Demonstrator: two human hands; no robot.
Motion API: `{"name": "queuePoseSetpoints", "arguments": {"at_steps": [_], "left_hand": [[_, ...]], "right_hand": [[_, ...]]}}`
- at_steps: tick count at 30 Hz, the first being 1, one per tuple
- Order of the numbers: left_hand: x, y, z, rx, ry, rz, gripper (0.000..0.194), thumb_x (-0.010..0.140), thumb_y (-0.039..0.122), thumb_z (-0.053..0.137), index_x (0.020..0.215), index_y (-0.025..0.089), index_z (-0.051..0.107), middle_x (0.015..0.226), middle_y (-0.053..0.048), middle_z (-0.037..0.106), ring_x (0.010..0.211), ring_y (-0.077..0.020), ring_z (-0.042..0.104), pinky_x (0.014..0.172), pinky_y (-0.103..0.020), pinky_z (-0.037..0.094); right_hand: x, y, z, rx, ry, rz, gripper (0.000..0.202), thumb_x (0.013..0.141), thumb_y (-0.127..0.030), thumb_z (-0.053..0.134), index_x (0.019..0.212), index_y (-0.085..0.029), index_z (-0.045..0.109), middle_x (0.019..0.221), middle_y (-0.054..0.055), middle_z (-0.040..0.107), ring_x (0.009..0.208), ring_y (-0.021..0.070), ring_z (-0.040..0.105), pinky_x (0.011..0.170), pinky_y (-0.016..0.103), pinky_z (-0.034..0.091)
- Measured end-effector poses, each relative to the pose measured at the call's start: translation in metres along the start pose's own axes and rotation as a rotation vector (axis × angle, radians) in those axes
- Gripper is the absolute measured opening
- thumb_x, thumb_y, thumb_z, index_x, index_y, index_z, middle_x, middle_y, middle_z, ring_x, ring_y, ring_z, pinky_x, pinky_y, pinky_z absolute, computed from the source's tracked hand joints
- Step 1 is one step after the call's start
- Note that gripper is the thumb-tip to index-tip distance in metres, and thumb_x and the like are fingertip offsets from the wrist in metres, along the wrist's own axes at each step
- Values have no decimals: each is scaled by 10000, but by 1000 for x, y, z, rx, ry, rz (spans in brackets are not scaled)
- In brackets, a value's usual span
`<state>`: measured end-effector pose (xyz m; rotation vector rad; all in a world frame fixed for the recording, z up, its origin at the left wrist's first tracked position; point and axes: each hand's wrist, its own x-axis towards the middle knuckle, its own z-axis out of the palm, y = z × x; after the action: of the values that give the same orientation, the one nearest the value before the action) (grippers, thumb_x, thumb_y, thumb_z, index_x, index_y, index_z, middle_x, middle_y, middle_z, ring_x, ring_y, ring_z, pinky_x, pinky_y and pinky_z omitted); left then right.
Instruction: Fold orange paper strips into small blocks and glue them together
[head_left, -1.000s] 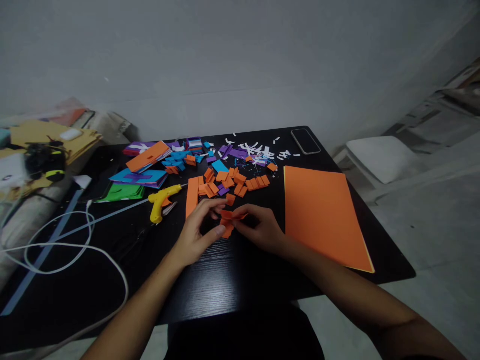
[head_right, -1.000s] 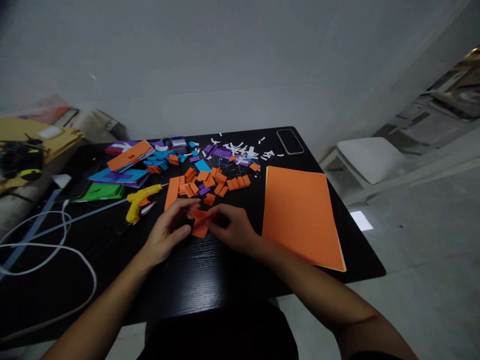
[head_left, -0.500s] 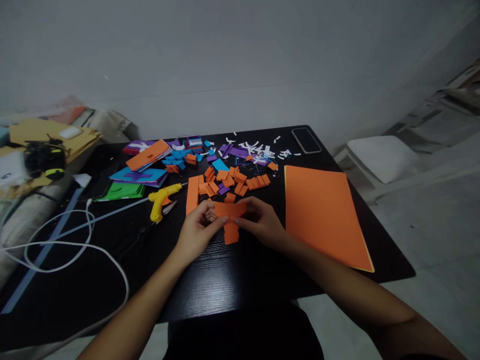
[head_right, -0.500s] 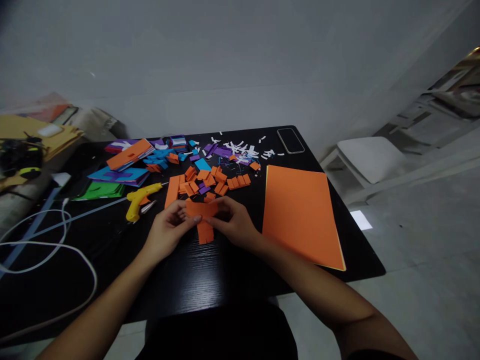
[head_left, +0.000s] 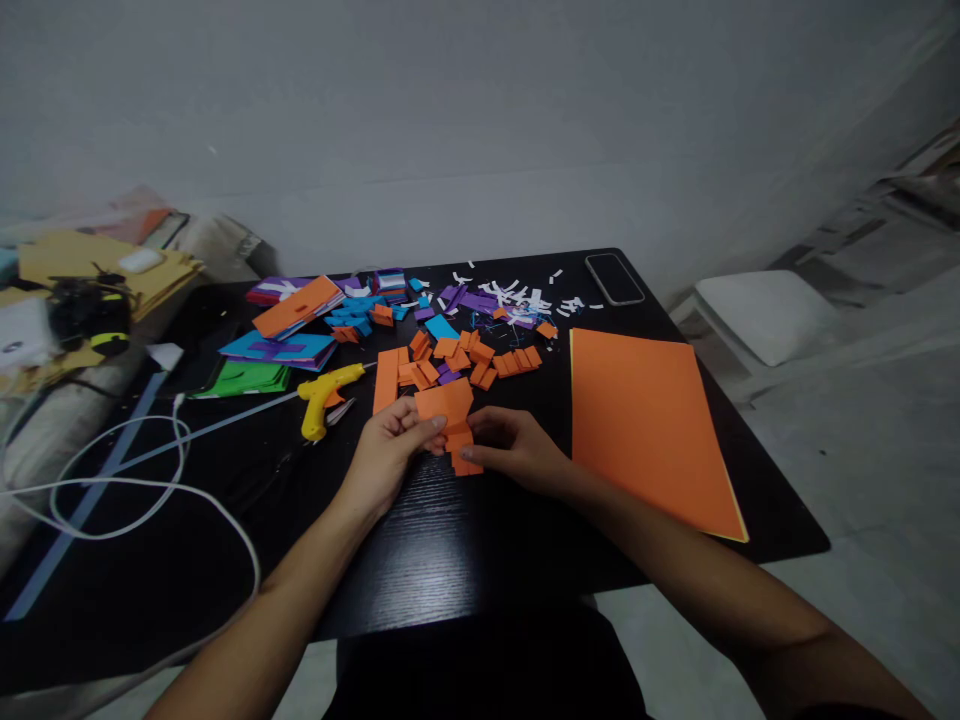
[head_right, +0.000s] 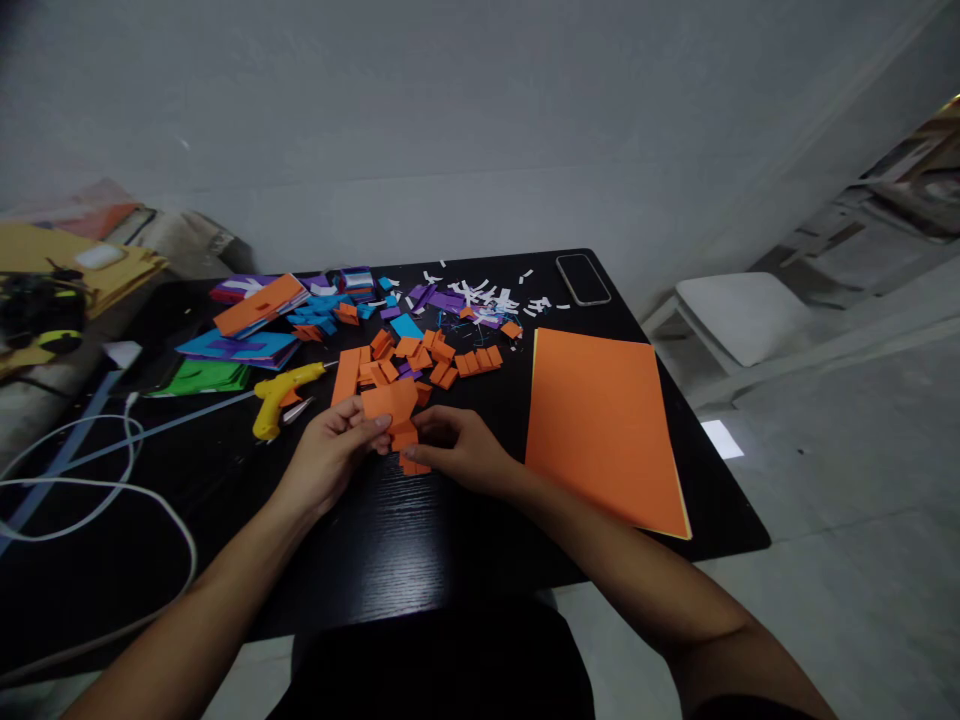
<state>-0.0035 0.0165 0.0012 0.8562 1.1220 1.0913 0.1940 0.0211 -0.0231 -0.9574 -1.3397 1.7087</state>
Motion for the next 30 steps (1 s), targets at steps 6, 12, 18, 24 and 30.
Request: {"name": "queuePoseSetpoints", "arguments": {"at_steps": [6, 12, 18, 24, 30], "left_hand": [[-1, -1, 1, -40, -47, -46, 292, 662, 266, 907, 876, 125, 767, 790, -40, 752, 610, -110, 656, 623, -232, 568], [-1, -3, 0, 60, -65, 33, 266, 680, 294, 906, 811, 133, 740, 684, -15, 721, 587, -114, 642, 600, -226, 556], [-4, -2, 6, 156, -100, 101, 367, 696, 328, 893, 954, 148, 705, 682, 8, 705, 552, -120, 626, 564, -245, 551], [-7, -6, 7, 242, -122, 148, 346, 768, 389, 832, 987, 167, 682, 883, -30, 736, 705, -153, 699, 685, -279, 581], [-7, -12, 5, 333, -133, 270, 289, 851, 371, 757, 1065, 189, 687, 934, -50, 744, 848, -190, 707, 780, -303, 568]], "right_hand": [[0, -3, -1, -44, 36, -44, 289, 779, -395, 836, 940, -182, 726, 856, 24, 753, 778, 175, 725, 751, 315, 589], [-3, -4, 0, -202, 119, -146, 255, 822, -416, 799, 917, -191, 724, 844, 19, 735, 757, 167, 688, 719, 295, 557], [-1, -3, 0, -148, 165, -179, 271, 842, -459, 778, 907, -200, 728, 878, 26, 753, 809, 180, 703, 773, 311, 577], [1, -1, -3, -129, 206, -129, 244, 810, -421, 796, 911, -205, 749, 853, 22, 762, 769, 179, 703, 723, 309, 582], [-1, -4, -1, -172, 137, -107, 176, 818, -341, 770, 908, -190, 764, 857, 28, 769, 759, 170, 707, 727, 302, 573]]}}
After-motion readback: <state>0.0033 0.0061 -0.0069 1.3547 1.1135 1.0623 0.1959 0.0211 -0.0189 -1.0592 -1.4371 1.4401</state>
